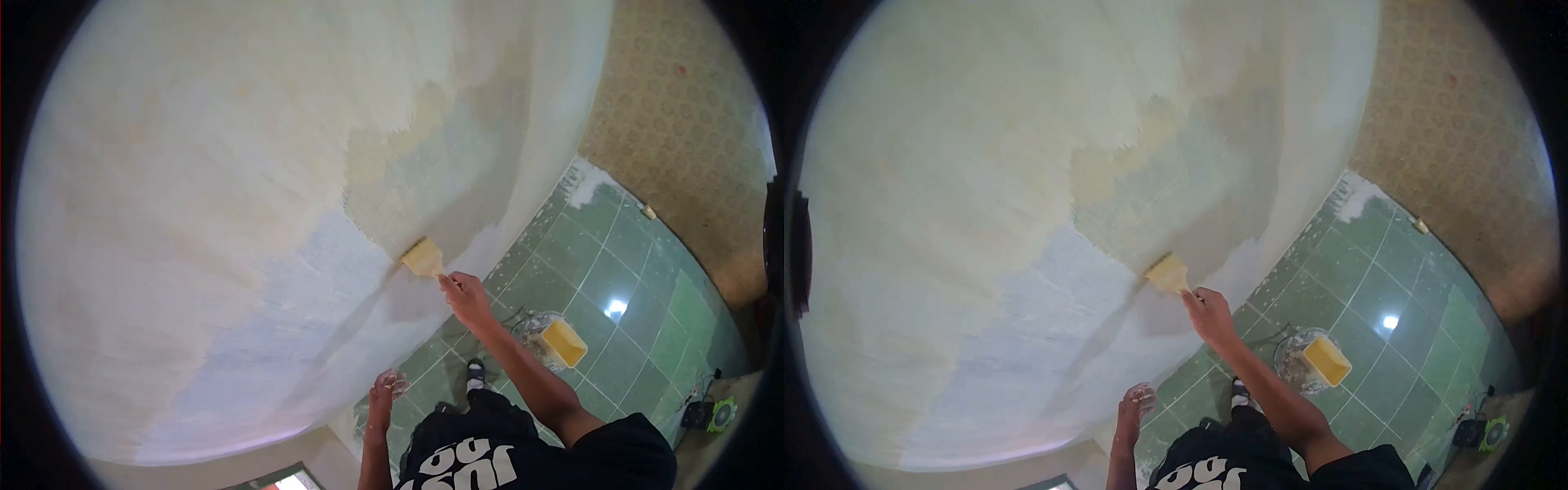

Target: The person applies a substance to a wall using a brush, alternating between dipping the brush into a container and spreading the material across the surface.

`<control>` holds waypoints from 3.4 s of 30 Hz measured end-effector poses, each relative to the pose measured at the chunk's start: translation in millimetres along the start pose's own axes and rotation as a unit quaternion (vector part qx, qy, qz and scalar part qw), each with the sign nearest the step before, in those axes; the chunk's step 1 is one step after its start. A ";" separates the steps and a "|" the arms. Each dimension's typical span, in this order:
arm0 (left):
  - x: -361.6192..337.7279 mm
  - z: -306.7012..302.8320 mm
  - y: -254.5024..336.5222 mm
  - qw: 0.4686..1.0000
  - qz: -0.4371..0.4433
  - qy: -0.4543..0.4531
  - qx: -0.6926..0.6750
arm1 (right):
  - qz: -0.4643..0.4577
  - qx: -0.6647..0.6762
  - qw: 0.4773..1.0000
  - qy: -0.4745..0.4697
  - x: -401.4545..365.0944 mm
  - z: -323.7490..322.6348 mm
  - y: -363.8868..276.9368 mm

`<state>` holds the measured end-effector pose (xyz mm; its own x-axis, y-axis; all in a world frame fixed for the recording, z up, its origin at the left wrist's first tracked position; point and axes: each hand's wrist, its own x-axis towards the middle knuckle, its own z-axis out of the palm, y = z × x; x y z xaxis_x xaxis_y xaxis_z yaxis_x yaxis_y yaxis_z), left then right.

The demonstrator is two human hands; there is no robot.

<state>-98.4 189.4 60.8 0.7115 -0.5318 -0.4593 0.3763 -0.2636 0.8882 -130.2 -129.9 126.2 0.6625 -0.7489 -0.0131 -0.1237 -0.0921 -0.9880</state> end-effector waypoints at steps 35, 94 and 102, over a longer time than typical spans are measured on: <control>-39.8 -79.8 -54.4 0.997 0.016 -0.029 -0.073 | -0.054 -0.065 0.996 0.032 3.6 10.0 -112.6; -67.9 219.6 -124.0 0.986 -0.125 -0.067 0.089 | 0.309 -0.488 0.813 -0.078 -160.9 -361.9 373.8; -74.6 230.5 -125.1 0.990 -0.099 -0.084 0.060 | 0.321 -0.319 0.892 0.004 -221.2 -379.3 370.9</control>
<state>-335.3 76.5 -13.2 0.5187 -0.5838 -0.6246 0.4174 -0.4647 0.7809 -602.9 -247.3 -179.1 0.2989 -0.7858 -0.5414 -0.8725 0.0048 -0.4886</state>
